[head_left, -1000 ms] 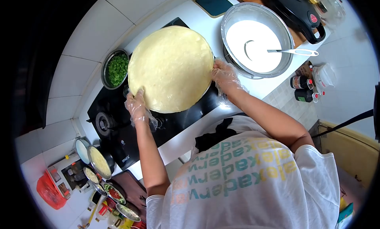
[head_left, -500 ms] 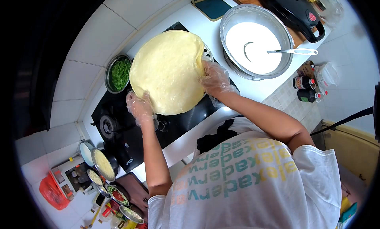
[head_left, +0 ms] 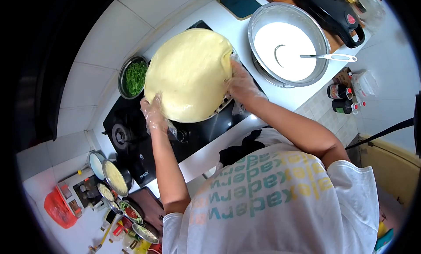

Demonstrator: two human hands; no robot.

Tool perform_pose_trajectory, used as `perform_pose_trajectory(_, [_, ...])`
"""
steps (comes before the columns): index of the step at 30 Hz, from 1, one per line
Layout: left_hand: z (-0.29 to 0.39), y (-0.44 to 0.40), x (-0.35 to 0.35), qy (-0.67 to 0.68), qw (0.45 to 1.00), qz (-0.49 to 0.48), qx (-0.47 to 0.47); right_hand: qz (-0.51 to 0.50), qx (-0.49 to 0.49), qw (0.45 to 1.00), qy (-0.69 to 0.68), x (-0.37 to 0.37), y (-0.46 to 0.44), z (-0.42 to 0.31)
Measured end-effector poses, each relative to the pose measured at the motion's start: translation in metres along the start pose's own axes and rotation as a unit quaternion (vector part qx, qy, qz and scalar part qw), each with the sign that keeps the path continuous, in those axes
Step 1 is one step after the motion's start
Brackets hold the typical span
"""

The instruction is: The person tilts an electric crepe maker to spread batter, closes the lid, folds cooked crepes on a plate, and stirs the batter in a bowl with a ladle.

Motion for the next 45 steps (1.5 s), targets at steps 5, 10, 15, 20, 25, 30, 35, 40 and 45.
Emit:
perform_pose_trajectory(5, [-0.012,-0.007,0.014,-0.054,0.999,0.009,0.002,-0.049,-0.197,0.954,-0.218,0.002,0.014,-0.008])
perform_pose_trajectory(10, [0.002,0.000,0.006,-0.015,0.999,-0.038,-0.034,-0.058,-0.183,0.965,-0.176,0.004,0.025,-0.015])
perform_pose_trajectory(15, [0.006,-0.005,0.022,-0.207,0.972,-0.058,-0.096,0.018,-0.060,0.976,0.210,0.026,0.018,-0.025])
perform_pose_trajectory(20, [0.018,0.002,0.047,-0.145,0.974,0.026,-0.173,0.082,0.275,0.845,0.450,0.014,0.043,-0.060])
perform_pose_trajectory(25, [0.010,0.005,0.046,-0.307,0.894,-0.013,-0.326,-0.102,0.364,0.769,0.516,-0.037,0.060,-0.035])
perform_pose_trajectory(30, [0.011,0.014,0.037,-0.325,0.906,-0.012,-0.270,-0.121,0.371,0.774,0.499,-0.050,0.061,-0.040])
perform_pose_trajectory(35, [0.016,0.016,0.034,-0.359,0.898,0.022,-0.253,-0.143,0.336,0.812,0.456,-0.079,0.049,-0.053])
perform_pose_trajectory(40, [0.025,0.018,0.030,-0.405,0.866,0.043,-0.290,-0.221,0.074,0.927,0.294,-0.112,0.014,-0.037])
perform_pose_trajectory(45, [0.041,0.029,0.021,-0.389,0.833,0.077,-0.385,-0.203,-0.075,0.953,0.211,-0.142,-0.022,-0.014])
Point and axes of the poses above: each hand's wrist, its own y-axis away from the middle knuckle, its own x-axis out of the back of the hand, z = x × y, the point moved 7 cm from there along -y, towards the middle knuckle, and after that the axes turned 11 degrees about -x, right-handed, at the moved point
